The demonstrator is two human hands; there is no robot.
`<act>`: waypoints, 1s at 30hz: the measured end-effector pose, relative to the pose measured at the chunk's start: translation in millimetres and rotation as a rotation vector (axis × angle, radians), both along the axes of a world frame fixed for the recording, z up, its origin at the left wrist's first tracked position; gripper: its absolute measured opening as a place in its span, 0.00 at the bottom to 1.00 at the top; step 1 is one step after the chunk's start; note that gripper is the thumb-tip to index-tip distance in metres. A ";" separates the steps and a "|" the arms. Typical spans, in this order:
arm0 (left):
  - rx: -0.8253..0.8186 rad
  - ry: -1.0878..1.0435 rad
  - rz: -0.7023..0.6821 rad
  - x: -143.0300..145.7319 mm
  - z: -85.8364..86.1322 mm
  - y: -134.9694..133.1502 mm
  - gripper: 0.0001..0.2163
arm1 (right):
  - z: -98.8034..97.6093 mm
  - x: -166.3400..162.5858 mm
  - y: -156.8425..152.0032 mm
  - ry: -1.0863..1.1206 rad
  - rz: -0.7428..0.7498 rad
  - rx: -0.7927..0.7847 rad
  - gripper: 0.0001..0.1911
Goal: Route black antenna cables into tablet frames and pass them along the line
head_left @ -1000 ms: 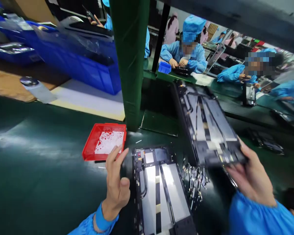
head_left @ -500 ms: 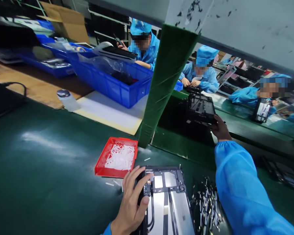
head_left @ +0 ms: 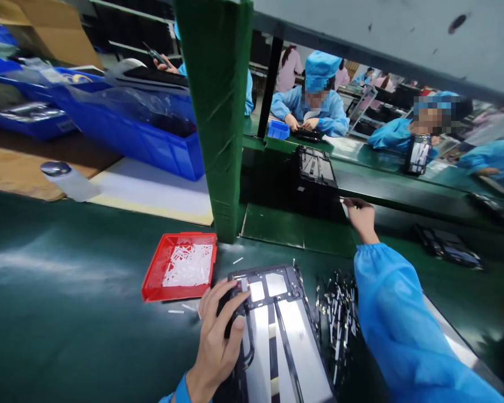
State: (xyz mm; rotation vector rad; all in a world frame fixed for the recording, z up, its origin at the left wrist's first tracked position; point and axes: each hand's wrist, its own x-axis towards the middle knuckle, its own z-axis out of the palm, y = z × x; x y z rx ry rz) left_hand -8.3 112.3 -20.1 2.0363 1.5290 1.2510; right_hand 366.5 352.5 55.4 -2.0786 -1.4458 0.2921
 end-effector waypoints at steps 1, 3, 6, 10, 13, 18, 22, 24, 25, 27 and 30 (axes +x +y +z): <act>0.000 -0.005 -0.013 1.6 0.3 -0.7 0.15 | -1.9 -1.4 -25.5 -0.034 0.052 -0.079 0.17; 0.000 -0.024 -0.030 4.4 1.1 -1.9 0.14 | -8.7 -6.6 -83.5 -0.096 0.171 -0.255 0.16; -0.004 -0.063 -0.007 7.4 3.9 -3.2 0.14 | -24.3 -17.0 -169.8 -0.202 0.246 -0.496 0.15; 0.022 -0.120 0.016 10.8 12.1 -7.2 0.13 | -46.8 -28.9 -240.5 -0.302 0.173 -0.652 0.15; 0.053 -0.143 0.048 14.5 16.5 -15.2 0.10 | -59.1 -31.1 -256.3 -0.286 0.151 -0.671 0.14; -0.008 -0.170 0.125 19.5 16.9 -42.2 0.08 | -65.7 -18.1 -264.5 -0.141 0.207 -0.587 0.15; -0.053 -0.183 0.096 23.3 23.0 -67.0 0.09 | -54.4 -10.2 -279.1 -0.070 0.201 -0.454 0.20; -0.097 -0.169 0.033 26.2 29.3 -75.7 0.09 | -43.1 -10.8 -285.9 -0.077 0.168 -0.383 0.24; -0.120 -0.154 -0.013 27.8 32.8 -78.9 0.10 | -36.7 -12.0 -288.6 -0.089 0.147 -0.350 0.25; -0.161 -0.106 -0.129 31.6 39.8 -83.1 0.11 | -24.2 -15.5 -292.9 -0.126 0.101 -0.298 0.27; -0.194 -0.029 -0.323 38.0 49.4 -86.5 0.13 | -12.6 -22.3 -297.5 -0.208 0.055 -0.291 0.29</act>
